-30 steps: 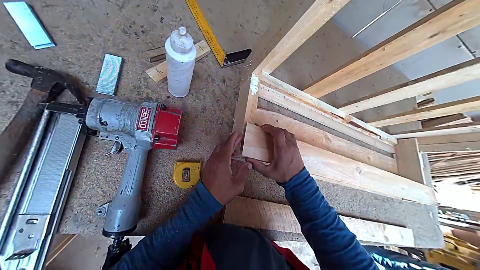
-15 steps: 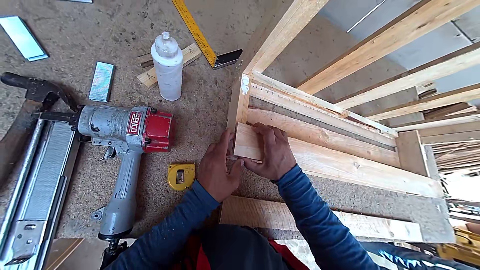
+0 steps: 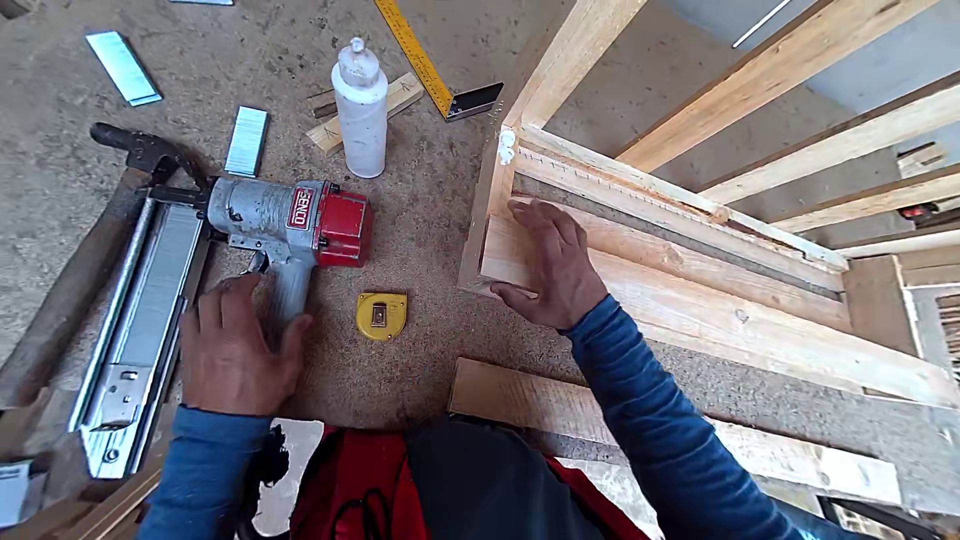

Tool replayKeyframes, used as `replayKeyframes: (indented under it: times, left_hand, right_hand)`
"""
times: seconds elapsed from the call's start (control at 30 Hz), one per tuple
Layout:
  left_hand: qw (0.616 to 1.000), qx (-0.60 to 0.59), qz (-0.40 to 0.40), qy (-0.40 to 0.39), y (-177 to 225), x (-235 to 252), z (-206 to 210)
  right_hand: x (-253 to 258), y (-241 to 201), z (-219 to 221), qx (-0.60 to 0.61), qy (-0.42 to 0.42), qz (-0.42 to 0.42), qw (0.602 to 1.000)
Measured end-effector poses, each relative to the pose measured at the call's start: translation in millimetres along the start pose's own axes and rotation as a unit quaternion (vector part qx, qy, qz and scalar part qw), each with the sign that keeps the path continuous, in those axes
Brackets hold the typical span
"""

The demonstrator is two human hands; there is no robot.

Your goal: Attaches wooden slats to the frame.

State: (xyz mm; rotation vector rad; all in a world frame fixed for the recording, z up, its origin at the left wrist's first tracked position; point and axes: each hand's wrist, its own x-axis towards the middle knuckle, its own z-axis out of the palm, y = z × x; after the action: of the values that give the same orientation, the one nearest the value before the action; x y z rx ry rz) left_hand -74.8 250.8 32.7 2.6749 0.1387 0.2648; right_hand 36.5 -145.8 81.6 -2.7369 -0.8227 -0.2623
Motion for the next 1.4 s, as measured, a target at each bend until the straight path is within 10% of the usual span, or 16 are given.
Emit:
replayKeyframes:
  times: [0.13,0.37,0.63,0.8,1.4]
  left_hand:
    - [0.991,-0.038,-0.097,-0.080,19,-1,-2]
    - [0.954,0.070,-0.233,-0.174,52,35,5]
    - [0.973,-0.098,-0.067,-0.199,30,12,-74]
    - [0.879,-0.392,-0.060,-0.265,87,9,-147]
    - [0.768,-0.436,-0.085,-0.461,195,88,-126]
  right_hand:
    - [24,0,1,0.024,-0.058,-0.152,0.986]
    - [30,3,8,0.017,-0.060,-0.167,0.984]
    - [-32,49,-17,0.015,-0.071,0.088,0.994]
    - [-37,53,-11,0.034,-0.059,0.090,0.994]
    - [-37,57,-12,0.084,-0.042,0.103,0.990]
